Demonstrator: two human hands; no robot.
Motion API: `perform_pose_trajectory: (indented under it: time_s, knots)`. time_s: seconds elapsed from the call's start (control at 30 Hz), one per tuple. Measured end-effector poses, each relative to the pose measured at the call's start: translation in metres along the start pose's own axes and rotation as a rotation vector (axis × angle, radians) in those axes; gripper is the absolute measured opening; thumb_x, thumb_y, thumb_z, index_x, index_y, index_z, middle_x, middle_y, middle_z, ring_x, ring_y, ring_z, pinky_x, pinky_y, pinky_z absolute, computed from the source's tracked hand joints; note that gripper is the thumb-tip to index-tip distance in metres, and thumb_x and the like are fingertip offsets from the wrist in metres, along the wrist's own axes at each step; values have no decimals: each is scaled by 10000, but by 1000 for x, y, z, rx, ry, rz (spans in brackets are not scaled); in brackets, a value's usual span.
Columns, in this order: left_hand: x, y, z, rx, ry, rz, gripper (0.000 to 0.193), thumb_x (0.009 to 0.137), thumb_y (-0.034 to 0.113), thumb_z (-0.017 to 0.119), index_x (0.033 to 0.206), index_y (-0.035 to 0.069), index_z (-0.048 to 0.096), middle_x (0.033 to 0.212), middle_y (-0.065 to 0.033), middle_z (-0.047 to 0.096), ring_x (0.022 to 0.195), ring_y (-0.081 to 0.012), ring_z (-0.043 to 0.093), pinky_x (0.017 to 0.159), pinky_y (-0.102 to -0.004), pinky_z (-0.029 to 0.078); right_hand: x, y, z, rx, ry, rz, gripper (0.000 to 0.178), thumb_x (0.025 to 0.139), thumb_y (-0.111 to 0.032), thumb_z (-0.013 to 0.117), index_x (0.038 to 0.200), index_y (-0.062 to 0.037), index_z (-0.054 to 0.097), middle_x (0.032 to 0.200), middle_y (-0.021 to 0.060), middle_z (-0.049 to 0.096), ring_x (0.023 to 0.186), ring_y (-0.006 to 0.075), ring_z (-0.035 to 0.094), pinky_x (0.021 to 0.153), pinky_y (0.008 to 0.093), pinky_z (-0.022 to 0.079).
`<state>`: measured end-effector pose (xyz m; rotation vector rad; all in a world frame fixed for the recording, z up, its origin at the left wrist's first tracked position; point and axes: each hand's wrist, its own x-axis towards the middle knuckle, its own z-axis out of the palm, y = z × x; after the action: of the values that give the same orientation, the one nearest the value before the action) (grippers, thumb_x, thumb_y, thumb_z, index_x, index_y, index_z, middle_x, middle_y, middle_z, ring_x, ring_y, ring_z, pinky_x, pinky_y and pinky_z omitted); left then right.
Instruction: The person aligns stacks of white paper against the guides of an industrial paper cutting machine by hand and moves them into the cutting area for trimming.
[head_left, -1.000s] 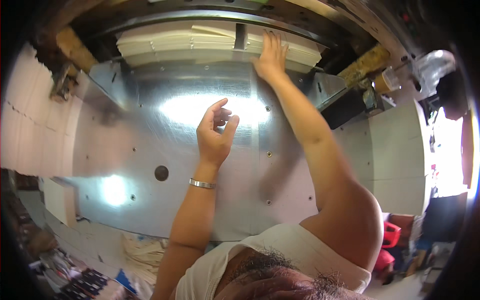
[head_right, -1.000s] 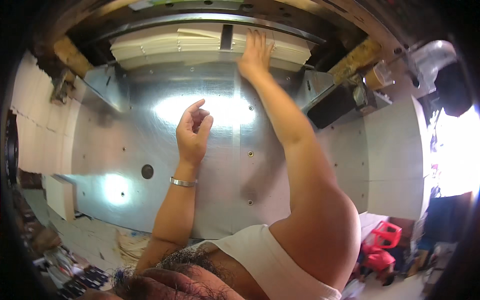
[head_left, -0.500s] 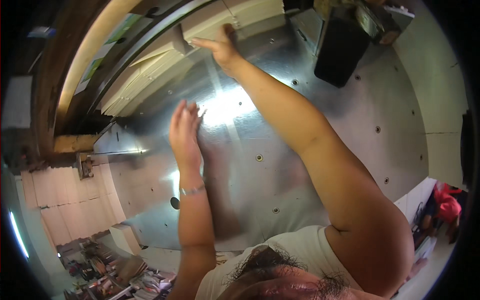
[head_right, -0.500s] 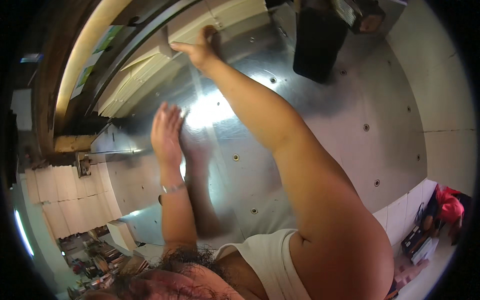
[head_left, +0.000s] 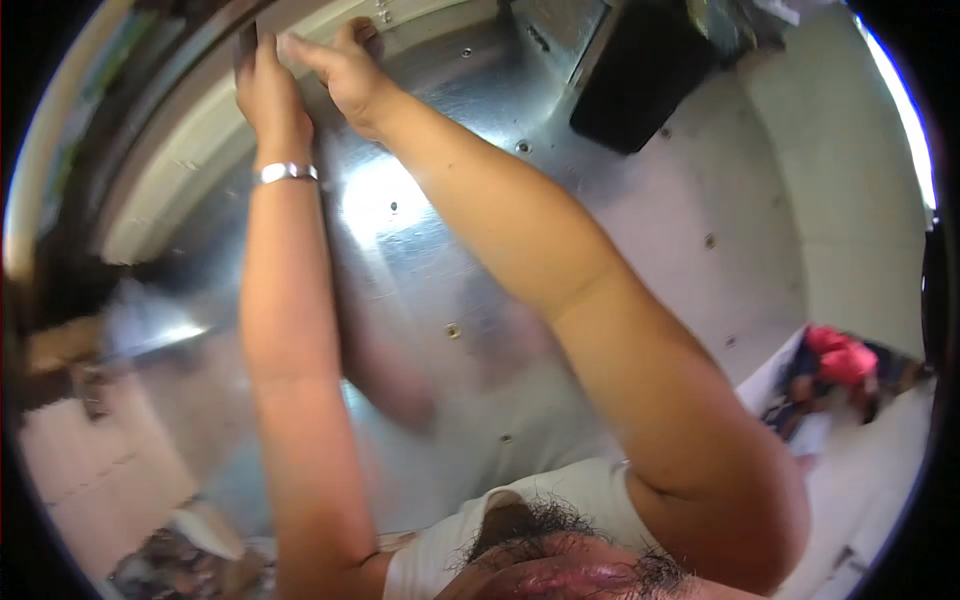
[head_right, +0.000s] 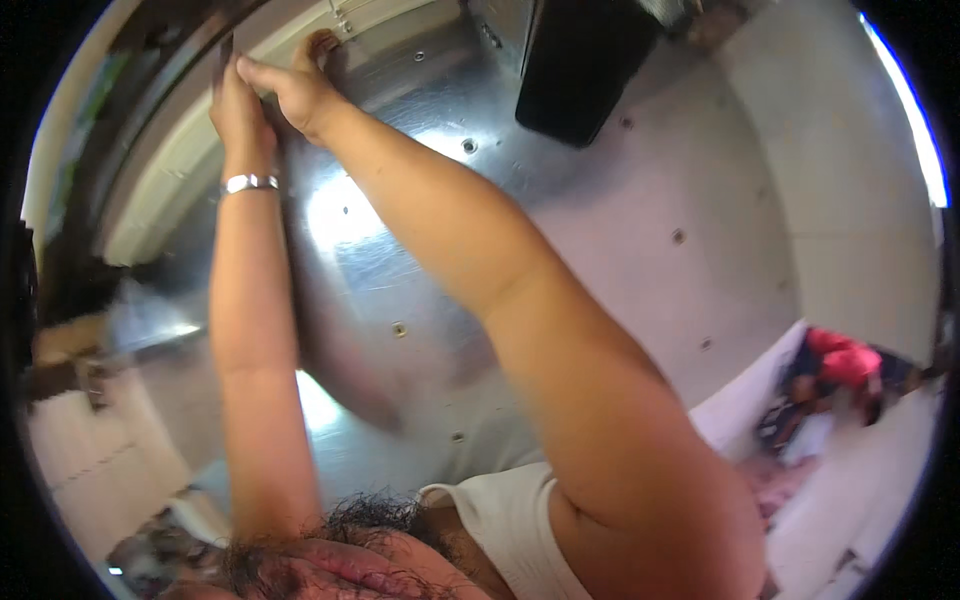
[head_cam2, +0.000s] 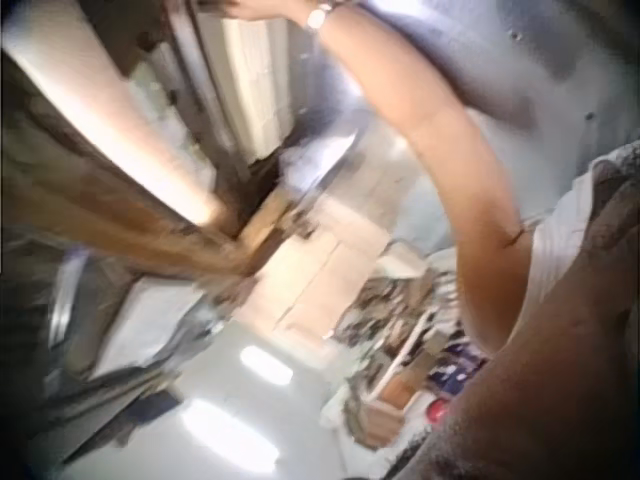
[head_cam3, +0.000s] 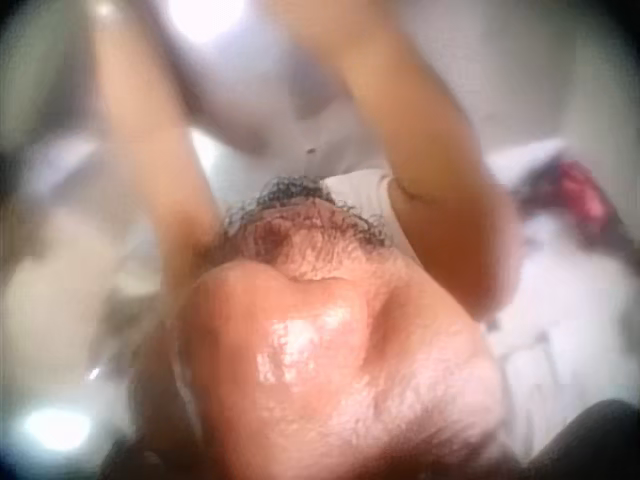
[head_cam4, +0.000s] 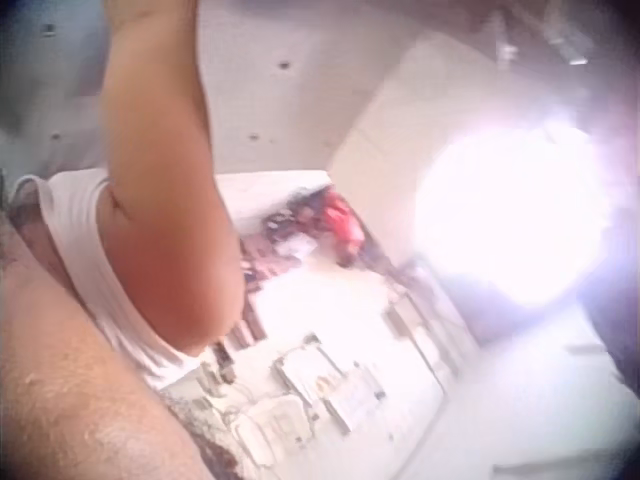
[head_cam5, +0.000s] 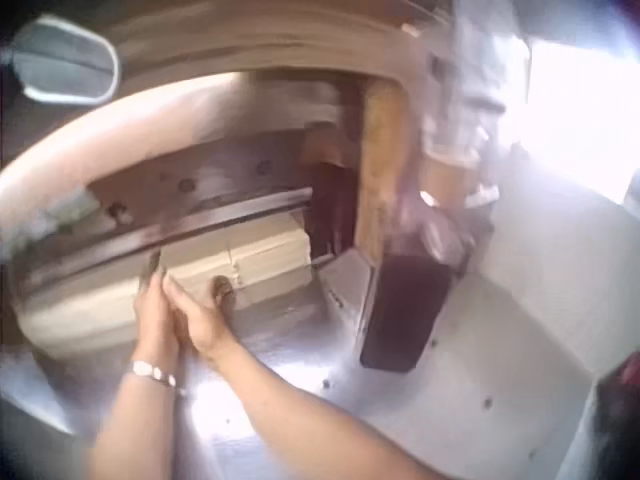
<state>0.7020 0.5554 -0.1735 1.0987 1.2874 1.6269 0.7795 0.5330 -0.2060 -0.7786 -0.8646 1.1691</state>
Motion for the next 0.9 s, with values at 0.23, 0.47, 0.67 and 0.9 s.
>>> perform_pose_trajectory:
  time_s: [0.23,0.47,0.67,0.9]
  knots:
    - [19,-17,-3,-15,46,315,630,1130,397,372,1501,-103,468,1579,-298,467,1499,-401,408,1255,-391,299,-5,7,-15,231,-127,51,315,1071,-363,600,1174,-67,635,936,36,632,927,195,587,973,402,441]
    - [16,-34,10,16,290,239,272,887,145,596,1035,-74,660,1092,-307,700,1076,-468,663,945,-512,543,-36,-31,8,48,-327,173,260,1119,-313,495,974,-110,568,1108,98,667,1114,246,611,1058,431,434]
    - [16,-24,17,-63,260,205,320,938,141,523,1113,-98,642,1140,-328,687,1088,-473,659,969,-534,526,-22,-40,-9,99,-324,258,340,1104,-369,518,893,-103,539,1092,118,656,1158,255,582,1090,430,412]
    - [15,-29,16,0,207,173,348,854,133,654,1135,-70,635,1125,-247,711,1107,-389,683,970,-429,543,-31,-40,6,-4,-205,231,319,1075,-366,572,959,-70,551,1163,153,651,1215,292,571,1106,443,409]
